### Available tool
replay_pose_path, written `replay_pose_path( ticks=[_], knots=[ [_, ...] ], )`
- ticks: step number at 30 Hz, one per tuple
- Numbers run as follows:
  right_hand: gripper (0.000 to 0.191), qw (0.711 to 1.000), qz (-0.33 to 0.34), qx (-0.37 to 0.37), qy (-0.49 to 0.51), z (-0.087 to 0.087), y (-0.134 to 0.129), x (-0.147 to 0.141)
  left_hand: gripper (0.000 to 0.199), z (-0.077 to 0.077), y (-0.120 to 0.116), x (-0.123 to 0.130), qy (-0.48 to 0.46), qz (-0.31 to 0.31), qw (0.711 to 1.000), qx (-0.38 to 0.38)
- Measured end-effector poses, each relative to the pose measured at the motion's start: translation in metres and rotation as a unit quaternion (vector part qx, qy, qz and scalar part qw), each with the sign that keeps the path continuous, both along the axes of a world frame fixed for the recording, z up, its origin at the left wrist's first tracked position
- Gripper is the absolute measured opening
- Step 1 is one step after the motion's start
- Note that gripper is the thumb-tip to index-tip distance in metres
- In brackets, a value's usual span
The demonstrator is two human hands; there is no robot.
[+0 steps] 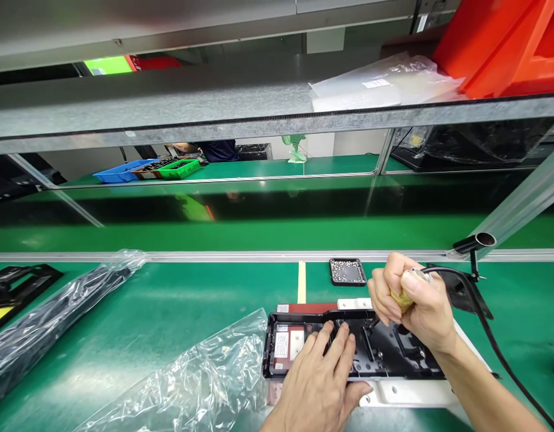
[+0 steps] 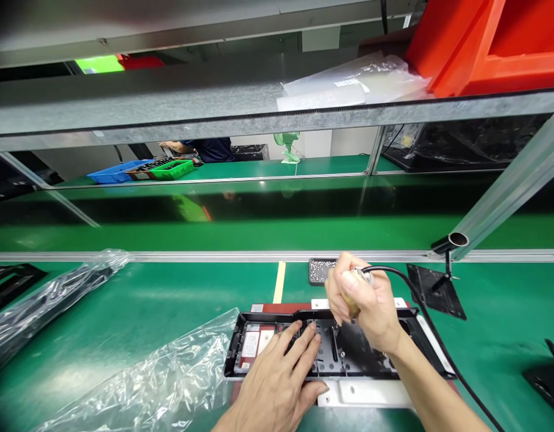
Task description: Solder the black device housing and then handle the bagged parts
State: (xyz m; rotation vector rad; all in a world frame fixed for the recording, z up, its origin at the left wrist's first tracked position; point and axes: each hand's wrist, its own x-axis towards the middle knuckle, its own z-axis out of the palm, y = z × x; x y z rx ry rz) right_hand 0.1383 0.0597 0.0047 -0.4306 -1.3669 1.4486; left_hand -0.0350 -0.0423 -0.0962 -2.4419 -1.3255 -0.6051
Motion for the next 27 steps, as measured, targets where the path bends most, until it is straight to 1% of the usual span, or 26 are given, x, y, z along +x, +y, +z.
replay_pose_path(
  ticks=[4, 6, 8, 11, 12, 14, 16, 21, 27],
  knots=[
    [0.037, 0.999, -0.048, -0.002, -0.016, 0.002, 0.002, -0.002, 0.061, -0.001, 0.0, 0.0, 0.0, 0.0, 1.0, 0.009],
    [0.035, 0.998, -0.061, 0.004, -0.023, 0.001, 0.003, -0.001, 0.061, -0.001, 0.001, 0.0, 0.001, 0.001, 1.0, 0.012],
    [0.034, 0.999, -0.044, 0.017, -0.027, 0.0, 0.003, 0.001, 0.061, -0.001, 0.001, 0.0, 0.002, 0.001, 1.0, 0.013],
    [0.032, 0.999, 0.003, 0.029, -0.015, -0.001, 0.002, 0.004, 0.061, -0.001, 0.001, 0.0, 0.003, 0.002, 1.0, 0.013],
    [0.032, 0.999, 0.011, 0.03, -0.01, -0.001, 0.002, 0.005, 0.061, -0.001, 0.001, 0.0, 0.003, 0.002, 1.0, 0.012],
    [0.032, 0.999, 0.008, 0.032, -0.001, 0.003, 0.002, 0.007, 0.06, -0.001, 0.001, 0.0, 0.004, 0.002, 1.0, 0.012],
    [0.032, 0.999, -0.018, 0.031, 0.01, 0.008, 0.002, 0.009, 0.06, -0.002, 0.0, 0.0, 0.003, 0.003, 1.0, 0.015],
    [0.036, 0.99, -0.127, 0.031, 0.047, 0.026, 0.005, 0.016, 0.059, -0.005, -0.001, -0.003, 0.015, -0.002, 1.0, 0.011],
    [0.039, 0.982, -0.183, 0.006, 0.053, 0.037, 0.008, 0.026, 0.061, -0.01, -0.001, -0.008, 0.039, -0.009, 0.999, 0.015]
  ],
)
